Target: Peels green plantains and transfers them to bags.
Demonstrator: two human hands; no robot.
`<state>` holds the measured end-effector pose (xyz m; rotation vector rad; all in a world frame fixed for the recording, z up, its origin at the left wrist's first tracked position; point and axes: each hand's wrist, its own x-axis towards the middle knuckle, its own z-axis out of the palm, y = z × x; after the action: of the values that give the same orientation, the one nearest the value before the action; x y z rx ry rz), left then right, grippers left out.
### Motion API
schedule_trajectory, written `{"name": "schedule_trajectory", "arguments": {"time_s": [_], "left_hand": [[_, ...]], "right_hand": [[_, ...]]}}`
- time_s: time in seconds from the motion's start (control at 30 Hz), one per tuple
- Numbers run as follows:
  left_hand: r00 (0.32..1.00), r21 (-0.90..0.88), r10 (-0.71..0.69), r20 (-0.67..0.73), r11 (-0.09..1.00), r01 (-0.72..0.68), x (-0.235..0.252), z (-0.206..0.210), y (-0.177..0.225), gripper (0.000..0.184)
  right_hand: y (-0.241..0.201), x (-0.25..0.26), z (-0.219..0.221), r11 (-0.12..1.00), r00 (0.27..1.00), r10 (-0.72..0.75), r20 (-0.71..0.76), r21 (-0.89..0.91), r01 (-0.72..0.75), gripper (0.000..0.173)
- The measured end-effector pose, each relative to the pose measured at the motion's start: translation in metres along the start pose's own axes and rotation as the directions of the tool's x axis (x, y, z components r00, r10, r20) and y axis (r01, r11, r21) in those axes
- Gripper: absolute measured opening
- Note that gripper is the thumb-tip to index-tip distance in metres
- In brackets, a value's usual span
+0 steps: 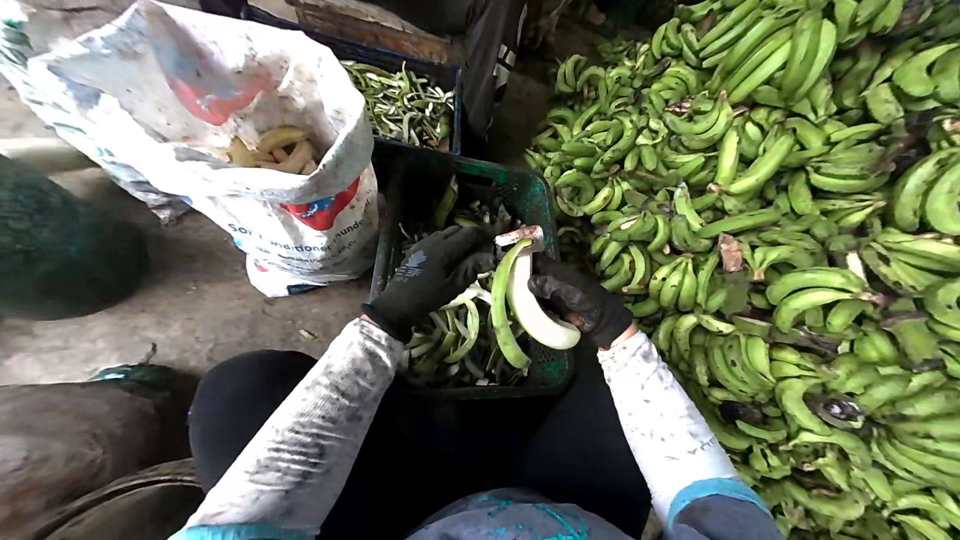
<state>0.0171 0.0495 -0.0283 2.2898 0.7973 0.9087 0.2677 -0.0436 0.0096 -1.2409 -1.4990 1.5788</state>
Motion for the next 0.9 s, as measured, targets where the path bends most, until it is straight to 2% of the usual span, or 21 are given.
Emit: {"name": "schedule_trajectory", "arguments": {"time_s": [0.1,0.17,0.2,0.27,0.33,0.43,0.5,0.57,0.6,0.63,0.7,0.73,0.8,0.83,0.9], "left_hand": [[0.987,0.042,-0.148,0.067,0.988,0.145,0.001,0.001,-0.013,0.051],[0.971,0.082,-0.234,0.039,0.97,0.23,0.001,0.002,-0.023,0.048],[0.969,0.084,-0.245,0.02,0.967,0.242,0.001,0.003,-0.022,0.047],[0.98,0.047,-0.198,-0.03,0.979,0.199,0.001,0.006,-0.008,0.046],[0.991,0.006,-0.115,-0.065,0.993,0.116,0.001,0.015,0.01,0.049],[0.99,0.032,0.049,-0.134,0.998,-0.045,-0.001,0.039,0.028,0.051],[0.97,0.099,0.149,-0.194,0.986,-0.132,-0.001,0.051,0.033,0.059],[0.951,0.153,0.205,-0.231,0.973,-0.173,-0.001,0.054,0.038,0.057],[0.947,0.169,0.217,-0.239,0.969,-0.18,-0.001,0.055,0.039,0.054],[0.945,0.176,0.216,-0.245,0.969,-0.176,-0.001,0.055,0.039,0.053],[0.961,0.162,0.164,-0.222,0.978,-0.129,-0.002,0.054,0.038,0.052],[0.975,0.136,0.116,-0.19,0.987,-0.091,-0.002,0.052,0.037,0.051],[0.992,0.073,0.034,-0.123,0.997,-0.025,-0.002,0.046,0.036,0.048],[0.993,0.065,0.025,-0.115,0.998,-0.017,-0.001,0.044,0.036,0.048],[0.991,0.12,0.048,-0.122,0.992,-0.033,-0.002,0.043,0.034,0.047]], "right_hand": [[0.006,0.003,-0.001,0.996,0.998,0.031,0.049,-0.086,-0.027,0.05],[0.014,0.004,-0.001,0.998,0.998,0.062,0.003,-0.027,-0.062,0.05],[0.018,0.003,0.0,0.996,0.995,0.069,-0.076,0.054,-0.065,0.046],[0.022,0.002,0.003,0.95,0.966,0.088,-0.244,0.312,-0.008,0.035],[0.023,0.005,0.003,0.826,0.931,0.02,-0.364,0.53,0.19,0.034],[0.036,0.018,-0.004,0.662,0.792,-0.175,-0.585,0.525,0.535,0.03],[0.035,0.017,-0.001,0.554,0.743,-0.159,-0.65,0.565,0.612,0.03],[0.031,0.014,0.004,0.401,0.747,-0.179,-0.641,0.646,0.65,0.033],[0.028,0.014,0.006,0.379,0.735,-0.181,-0.654,0.643,0.666,0.033],[0.029,0.014,0.007,0.439,0.721,-0.187,-0.667,0.6,0.669,0.035],[0.035,0.011,0.01,0.687,0.693,-0.154,-0.705,0.427,0.588,0.036],[0.036,0.009,0.01,0.733,0.718,-0.153,-0.678,0.409,0.543,0.032],[0.031,0.008,0.008,0.678,0.84,-0.208,-0.501,0.546,0.493,0.035],[0.027,0.008,0.007,0.639,0.877,-0.221,-0.426,0.617,0.46,0.038],[0.022,0.007,0.008,0.646,0.908,-0.15,-0.39,0.657,0.389,0.038]]}}
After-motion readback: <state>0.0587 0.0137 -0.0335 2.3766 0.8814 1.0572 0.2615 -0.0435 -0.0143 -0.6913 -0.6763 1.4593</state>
